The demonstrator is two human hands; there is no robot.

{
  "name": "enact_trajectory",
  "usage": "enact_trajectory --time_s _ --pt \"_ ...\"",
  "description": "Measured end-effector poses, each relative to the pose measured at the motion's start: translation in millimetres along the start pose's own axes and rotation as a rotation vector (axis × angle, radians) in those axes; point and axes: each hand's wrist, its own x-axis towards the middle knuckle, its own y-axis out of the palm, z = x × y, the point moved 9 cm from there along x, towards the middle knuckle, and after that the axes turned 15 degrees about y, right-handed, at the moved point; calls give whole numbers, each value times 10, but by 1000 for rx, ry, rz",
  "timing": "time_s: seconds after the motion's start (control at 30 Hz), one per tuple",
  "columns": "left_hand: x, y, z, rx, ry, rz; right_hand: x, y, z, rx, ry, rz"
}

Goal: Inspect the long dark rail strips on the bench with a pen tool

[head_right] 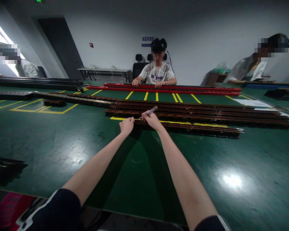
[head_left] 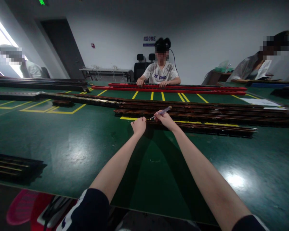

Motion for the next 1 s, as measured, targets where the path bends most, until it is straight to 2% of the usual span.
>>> enact_trajectory --time_s 0.57,0.8,1.0 --pt "-9 11 13 -76 27 -24 -8 -99 -52 215 107 -38" --pt "-21 -9 -9 -71 27 -22 -28 -53 -23 164 74 8" --pt "-2 0 4 -49 16 -33 -40 -54 -13 159 59 -6"
